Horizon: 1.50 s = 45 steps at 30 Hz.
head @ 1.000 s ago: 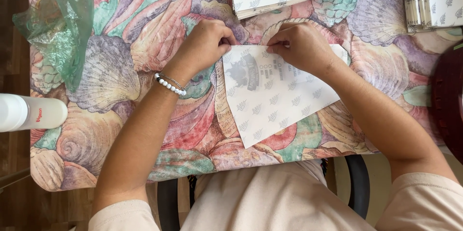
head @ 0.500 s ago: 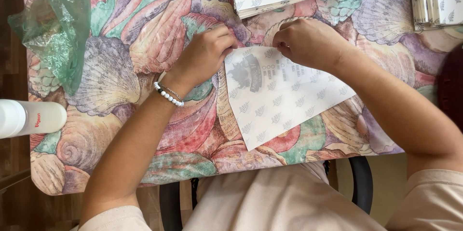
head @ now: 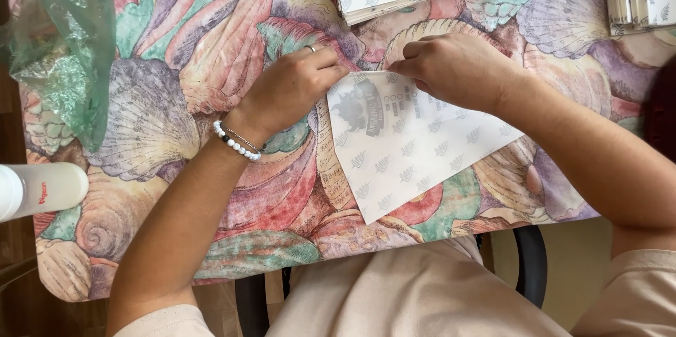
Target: The person is manually folding printed paper sheets into a specific triangular shape on a table.
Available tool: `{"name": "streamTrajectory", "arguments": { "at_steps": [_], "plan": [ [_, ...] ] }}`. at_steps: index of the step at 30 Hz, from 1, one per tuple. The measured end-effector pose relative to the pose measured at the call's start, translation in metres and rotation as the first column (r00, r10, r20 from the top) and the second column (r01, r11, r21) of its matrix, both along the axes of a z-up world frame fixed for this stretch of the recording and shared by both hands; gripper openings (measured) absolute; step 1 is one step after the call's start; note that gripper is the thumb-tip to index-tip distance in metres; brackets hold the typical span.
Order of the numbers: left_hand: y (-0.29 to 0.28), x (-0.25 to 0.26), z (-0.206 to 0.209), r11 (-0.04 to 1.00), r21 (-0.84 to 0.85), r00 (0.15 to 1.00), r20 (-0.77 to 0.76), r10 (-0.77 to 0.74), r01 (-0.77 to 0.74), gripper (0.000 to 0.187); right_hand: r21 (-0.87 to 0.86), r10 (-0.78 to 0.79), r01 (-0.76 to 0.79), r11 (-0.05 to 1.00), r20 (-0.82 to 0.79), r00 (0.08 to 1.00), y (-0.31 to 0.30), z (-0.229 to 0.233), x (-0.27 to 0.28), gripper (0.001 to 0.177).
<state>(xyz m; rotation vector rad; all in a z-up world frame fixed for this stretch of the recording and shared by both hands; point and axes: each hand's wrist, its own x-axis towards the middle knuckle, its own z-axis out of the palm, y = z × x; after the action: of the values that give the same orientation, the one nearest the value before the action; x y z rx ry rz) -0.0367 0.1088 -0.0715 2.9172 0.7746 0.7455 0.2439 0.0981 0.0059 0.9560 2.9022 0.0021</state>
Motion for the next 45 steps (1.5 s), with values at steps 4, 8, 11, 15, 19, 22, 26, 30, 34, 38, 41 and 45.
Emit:
{"name": "streamTrajectory", "arguments": {
  "at_steps": [4, 8, 11, 15, 19, 22, 26, 30, 34, 38, 41, 45],
  "plan": [
    [-0.003, 0.003, 0.002, 0.994, 0.107, 0.999, -0.041, -0.006, 0.011, 0.018, 0.062, 0.035, -0.037, 0.997, 0.024, 0.999, -0.003, -0.016, 0.007, 0.014],
    [-0.001, 0.005, -0.003, 0.981, 0.193, 0.999, -0.047, -0.016, 0.025, 0.016, 0.201, 0.094, -0.105, 0.974, 0.065, 0.993, -0.005, -0.024, 0.011, 0.012],
    [0.0, 0.006, -0.003, 0.972, 0.232, 0.998, -0.053, -0.025, 0.037, 0.014, 0.261, 0.116, -0.131, 0.956, 0.071, 0.991, -0.006, -0.03, 0.011, 0.014],
    [0.0, 0.008, -0.005, 0.965, 0.26, 0.998, -0.063, -0.026, 0.042, 0.013, 0.319, 0.143, -0.155, 0.935, 0.06, 0.988, -0.008, -0.03, 0.01, 0.019],
    [-0.001, 0.008, -0.007, 0.962, 0.272, 0.998, -0.065, -0.017, 0.035, 0.015, 0.347, 0.151, -0.164, 0.923, 0.065, 0.986, -0.008, -0.033, 0.011, 0.019],
    [-0.001, 0.009, -0.008, 0.964, 0.263, 0.997, -0.075, -0.003, 0.023, 0.011, 0.32, 0.135, -0.147, 0.936, 0.062, 0.989, -0.008, -0.034, 0.012, 0.013],
    [-0.006, 0.003, 0.006, 0.991, -0.039, 0.992, -0.012, 0.127, -0.128, 0.01, 0.075, 0.043, -0.041, 0.996, -0.023, 0.999, 0.001, -0.024, 0.013, 0.02],
    [-0.02, -0.001, 0.036, 0.781, -0.609, 0.871, 0.302, 0.387, -0.136, 0.087, -0.065, -0.059, 0.039, 0.997, -0.341, 0.938, 0.005, 0.005, 0.033, 0.028],
    [-0.05, 0.026, 0.068, 0.476, -0.878, 0.82, 0.306, 0.483, 0.047, 0.092, -0.035, -0.024, 0.006, 0.999, -0.529, 0.848, -0.004, 0.044, 0.046, 0.023],
    [-0.067, 0.052, 0.068, 0.591, -0.802, 0.703, 0.469, 0.534, 0.086, 0.044, -0.072, -0.065, 0.024, 0.997, -0.647, 0.76, -0.023, 0.062, 0.051, 0.02],
    [-0.072, 0.056, 0.069, 0.69, -0.724, 0.617, 0.535, 0.577, -0.017, 0.032, 0.027, -0.092, 0.153, 0.988, -0.697, 0.712, -0.042, 0.05, 0.072, 0.041],
    [-0.08, 0.049, 0.088, 0.837, -0.513, 0.647, 0.577, 0.498, -0.187, 0.037, -0.239, -0.241, 0.062, 0.969, -0.867, 0.436, -0.05, 0.009, 0.101, 0.102]
  ]
}}
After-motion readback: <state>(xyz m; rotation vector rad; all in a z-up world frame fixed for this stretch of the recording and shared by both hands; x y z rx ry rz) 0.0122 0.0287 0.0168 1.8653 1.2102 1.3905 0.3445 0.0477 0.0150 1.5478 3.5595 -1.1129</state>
